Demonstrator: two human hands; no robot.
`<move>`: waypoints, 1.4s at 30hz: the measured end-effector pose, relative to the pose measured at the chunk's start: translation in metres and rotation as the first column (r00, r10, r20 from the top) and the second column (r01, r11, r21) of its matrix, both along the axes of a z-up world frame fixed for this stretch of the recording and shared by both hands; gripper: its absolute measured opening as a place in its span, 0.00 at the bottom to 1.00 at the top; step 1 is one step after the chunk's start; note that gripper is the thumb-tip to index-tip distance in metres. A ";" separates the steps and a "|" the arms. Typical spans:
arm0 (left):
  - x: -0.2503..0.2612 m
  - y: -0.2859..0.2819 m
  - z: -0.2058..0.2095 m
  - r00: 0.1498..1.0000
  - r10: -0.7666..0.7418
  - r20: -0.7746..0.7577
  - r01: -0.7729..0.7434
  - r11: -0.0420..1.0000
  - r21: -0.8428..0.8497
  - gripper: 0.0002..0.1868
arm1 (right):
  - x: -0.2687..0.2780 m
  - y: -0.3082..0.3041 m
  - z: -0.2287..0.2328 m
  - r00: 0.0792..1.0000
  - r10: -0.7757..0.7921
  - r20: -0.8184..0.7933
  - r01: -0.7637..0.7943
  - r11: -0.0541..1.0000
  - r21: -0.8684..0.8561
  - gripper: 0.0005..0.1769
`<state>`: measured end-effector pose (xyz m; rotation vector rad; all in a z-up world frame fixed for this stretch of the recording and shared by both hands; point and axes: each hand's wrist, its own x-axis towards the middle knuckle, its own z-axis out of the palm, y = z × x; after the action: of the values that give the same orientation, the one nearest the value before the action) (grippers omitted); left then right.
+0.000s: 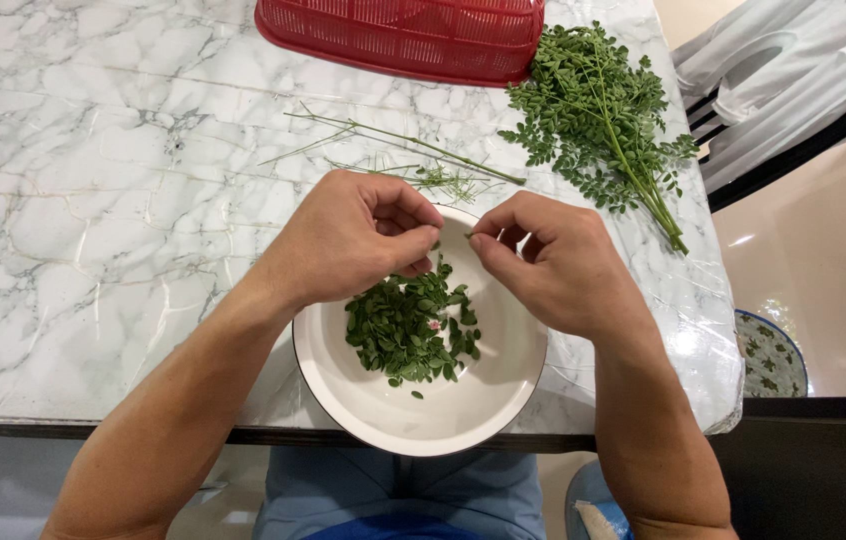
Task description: The person strips leaves from stems by hand and places the leaves into a white bowl on a marble-patterned table.
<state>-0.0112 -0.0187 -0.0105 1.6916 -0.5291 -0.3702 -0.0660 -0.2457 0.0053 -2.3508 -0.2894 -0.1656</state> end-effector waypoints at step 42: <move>0.043 0.019 -0.044 0.716 0.183 0.674 -0.437 0.870 0.229 0.17 | 0.008 0.036 -0.027 0.985 0.172 -0.004 -0.130 0.723 -0.678 0.16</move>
<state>0.0313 0.0002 -0.0549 2.2484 -0.6654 0.4178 -0.0583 -0.2095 -0.0218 -3.0371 -0.6659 -0.0484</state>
